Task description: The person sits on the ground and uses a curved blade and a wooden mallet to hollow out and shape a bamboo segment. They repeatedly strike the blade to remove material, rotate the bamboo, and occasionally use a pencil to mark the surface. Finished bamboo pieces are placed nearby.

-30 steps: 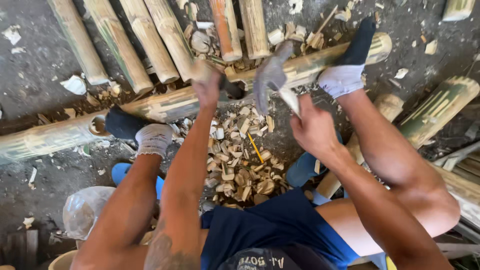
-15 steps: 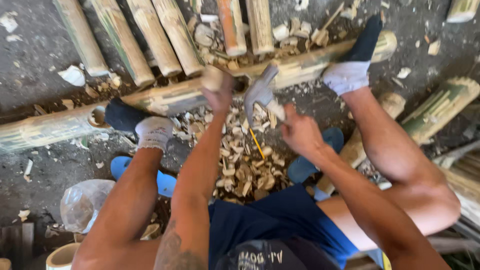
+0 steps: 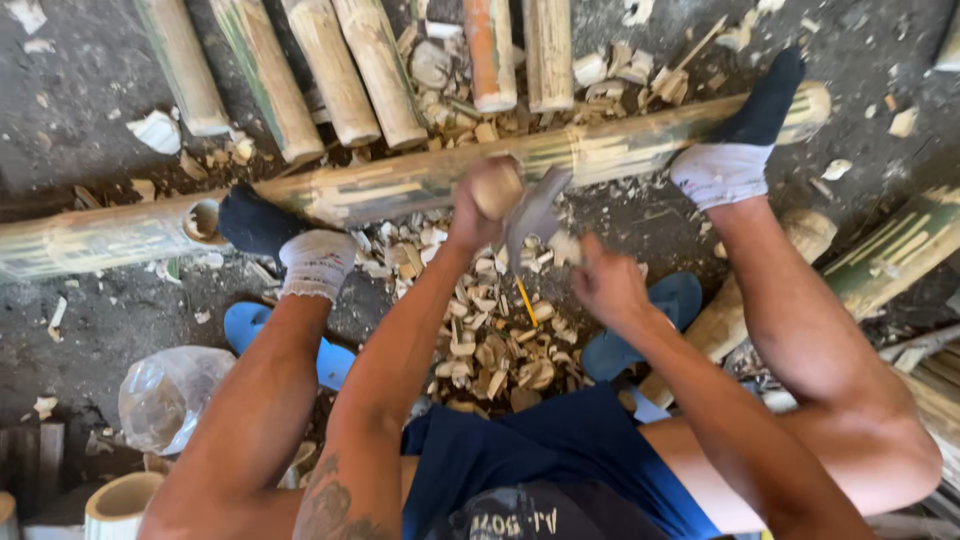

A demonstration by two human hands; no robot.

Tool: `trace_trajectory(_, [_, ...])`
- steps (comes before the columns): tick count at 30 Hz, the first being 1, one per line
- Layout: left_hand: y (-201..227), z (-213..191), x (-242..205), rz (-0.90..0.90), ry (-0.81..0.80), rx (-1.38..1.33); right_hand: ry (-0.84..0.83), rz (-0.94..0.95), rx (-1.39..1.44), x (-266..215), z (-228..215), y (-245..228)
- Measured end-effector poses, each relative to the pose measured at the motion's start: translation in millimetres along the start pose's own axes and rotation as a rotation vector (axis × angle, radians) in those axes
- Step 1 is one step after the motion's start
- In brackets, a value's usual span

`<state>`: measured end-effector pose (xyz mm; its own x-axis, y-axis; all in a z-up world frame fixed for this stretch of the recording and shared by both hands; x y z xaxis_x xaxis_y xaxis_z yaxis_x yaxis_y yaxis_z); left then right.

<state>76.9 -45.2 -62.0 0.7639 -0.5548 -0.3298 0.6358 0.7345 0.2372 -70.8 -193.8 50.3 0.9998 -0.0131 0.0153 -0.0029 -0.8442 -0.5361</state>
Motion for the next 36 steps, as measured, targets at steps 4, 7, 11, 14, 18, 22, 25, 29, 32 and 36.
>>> trace_trajectory(4, [95,16,12,0.764,0.372,0.656,0.075,0.189,0.293,12,-17,25])
trace_trajectory(7, [101,66,6,0.786,0.06,0.963,0.19,0.084,0.325,25,-39,15])
trace_trajectory(11, [94,88,-5,0.709,0.116,1.058,0.067,0.234,0.354,43,-45,13])
trace_trajectory(14, [87,95,-1,0.623,0.182,1.109,0.047,0.232,0.368,60,-62,-4])
trace_trajectory(18, [87,109,3,0.718,0.166,1.343,0.014,0.185,0.351,86,-92,-32])
trace_trajectory(22, [89,101,8,0.707,0.182,1.283,0.076,-0.012,0.324,103,-127,-61])
trace_trajectory(25, [81,97,-1,0.738,0.119,1.276,0.054,-0.046,0.231,113,-123,-67])
trace_trajectory(29, [76,97,-2,0.637,0.001,0.955,-0.257,-0.05,0.064,136,-90,-76])
trace_trajectory(32, [73,94,-8,0.634,0.126,1.411,-0.287,-0.122,0.002,132,-105,-94])
trace_trajectory(36, [61,70,2,0.48,0.166,1.379,-0.15,-0.066,0.114,116,-147,-109])
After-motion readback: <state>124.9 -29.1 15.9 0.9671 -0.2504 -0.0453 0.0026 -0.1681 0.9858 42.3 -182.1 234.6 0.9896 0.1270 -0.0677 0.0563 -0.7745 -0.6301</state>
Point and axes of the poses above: each hand's wrist, its own x-axis towards the middle knuckle, its own z-axis out of the palm, y = z × x, the point moved 8 cm from there along x, towards the middle knuckle, and after that the axes turned 2 degrees about y, right-handed, at the moved point
